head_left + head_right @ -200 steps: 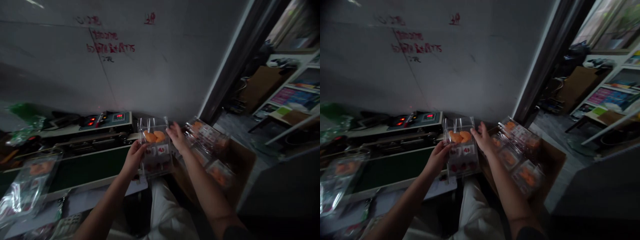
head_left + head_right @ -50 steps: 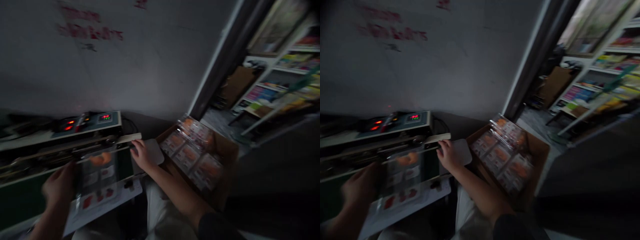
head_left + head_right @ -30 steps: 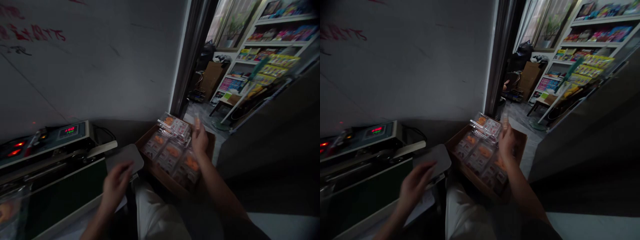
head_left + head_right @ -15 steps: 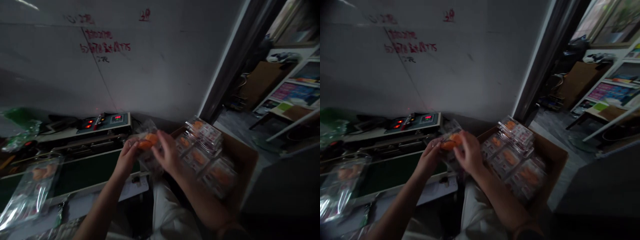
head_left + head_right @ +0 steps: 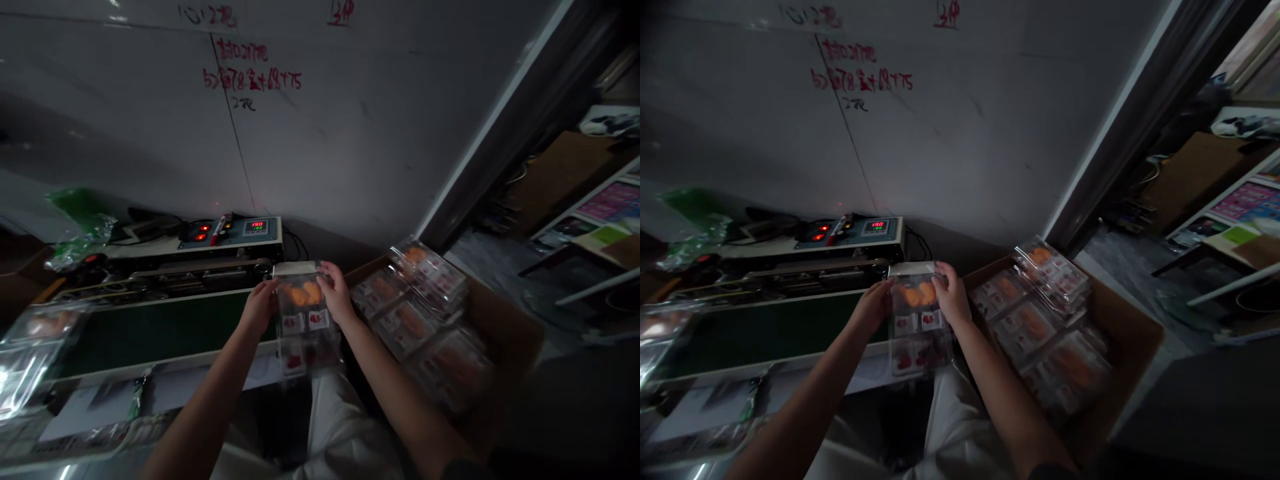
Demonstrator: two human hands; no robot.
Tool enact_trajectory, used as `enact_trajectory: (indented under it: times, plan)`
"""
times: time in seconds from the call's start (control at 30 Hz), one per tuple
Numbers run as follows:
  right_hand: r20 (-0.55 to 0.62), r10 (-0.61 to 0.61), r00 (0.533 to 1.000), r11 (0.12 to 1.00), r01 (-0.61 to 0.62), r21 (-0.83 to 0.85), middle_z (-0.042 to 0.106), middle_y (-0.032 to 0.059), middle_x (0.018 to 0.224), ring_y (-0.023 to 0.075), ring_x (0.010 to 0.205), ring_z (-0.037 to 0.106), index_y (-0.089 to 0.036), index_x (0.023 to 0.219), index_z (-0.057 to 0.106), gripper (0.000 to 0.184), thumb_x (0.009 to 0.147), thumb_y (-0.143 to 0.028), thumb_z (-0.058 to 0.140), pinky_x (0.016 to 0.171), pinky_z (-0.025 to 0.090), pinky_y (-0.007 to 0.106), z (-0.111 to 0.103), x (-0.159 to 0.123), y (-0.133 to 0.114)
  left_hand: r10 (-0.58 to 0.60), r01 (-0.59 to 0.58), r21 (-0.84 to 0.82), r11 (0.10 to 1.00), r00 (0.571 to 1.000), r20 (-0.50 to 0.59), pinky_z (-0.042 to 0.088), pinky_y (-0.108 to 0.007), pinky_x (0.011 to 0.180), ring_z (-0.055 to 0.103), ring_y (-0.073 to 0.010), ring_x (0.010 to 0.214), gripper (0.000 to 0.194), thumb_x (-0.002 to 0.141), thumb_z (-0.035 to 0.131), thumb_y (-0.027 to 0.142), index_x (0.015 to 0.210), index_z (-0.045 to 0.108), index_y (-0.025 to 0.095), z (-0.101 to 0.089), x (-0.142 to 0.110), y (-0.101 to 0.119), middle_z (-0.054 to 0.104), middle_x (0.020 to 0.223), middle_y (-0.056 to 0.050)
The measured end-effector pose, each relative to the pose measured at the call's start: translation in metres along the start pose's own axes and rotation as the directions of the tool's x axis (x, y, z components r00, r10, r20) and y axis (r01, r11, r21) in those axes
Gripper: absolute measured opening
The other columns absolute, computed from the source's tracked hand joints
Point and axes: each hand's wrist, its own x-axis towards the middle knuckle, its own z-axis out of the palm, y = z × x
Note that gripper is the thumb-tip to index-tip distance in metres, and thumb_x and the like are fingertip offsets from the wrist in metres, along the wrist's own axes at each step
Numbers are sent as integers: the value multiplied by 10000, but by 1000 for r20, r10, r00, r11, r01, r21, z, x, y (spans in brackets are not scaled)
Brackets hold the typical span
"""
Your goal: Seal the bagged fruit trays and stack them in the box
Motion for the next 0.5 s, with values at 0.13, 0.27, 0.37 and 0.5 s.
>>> enact_trajectory:
  times: [0.13, 0.27, 0.37, 0.5]
  plan:
    - [11, -13, 1000, 986, 15, -168, 676, 54, 1200, 198, 1096, 631, -243, 1202, 627, 361, 892, -397, 527, 969, 499, 350, 0, -1, 6, -15, 14, -11, 1000, 994, -105, 437, -185, 435, 573, -95, 453, 188, 631, 743, 191, 744, 600, 144, -1, 11, 2, 616, 593, 19]
    - [-31, -48, 998, 981, 42, -188, 621, 85, 1300, 202, 1206, 573, -209, 1249, 611, 417, 888, -397, 520, 1057, 439, 371, 3, 1, 14, -36, 31, -34, 999, 986, -164, 437, -199, 439, 568, -97, 446, 121, 662, 719, 153, 718, 615, 128, 4, 22, -1, 612, 574, 13]
    - [-73, -33, 997, 984, 20, -179, 612, 107, 1310, 211, 1210, 572, -184, 1239, 617, 428, 879, -393, 523, 1063, 435, 394, 6, 3, 18, -64, 55, -48, 997, 979, -195, 445, -208, 453, 554, -93, 444, 83, 721, 690, 128, 704, 609, 120, 8, 31, -5, 591, 555, 24]
    - [-81, -23, 996, 974, 4, -226, 634, 99, 1280, 208, 1189, 590, -193, 1223, 623, 405, 875, -367, 512, 1052, 448, 394, 13, 7, 19, -86, 77, -48, 996, 969, -231, 445, -199, 469, 537, -77, 475, 122, 831, 637, 132, 719, 591, 121, 9, 37, -5, 574, 574, 49]
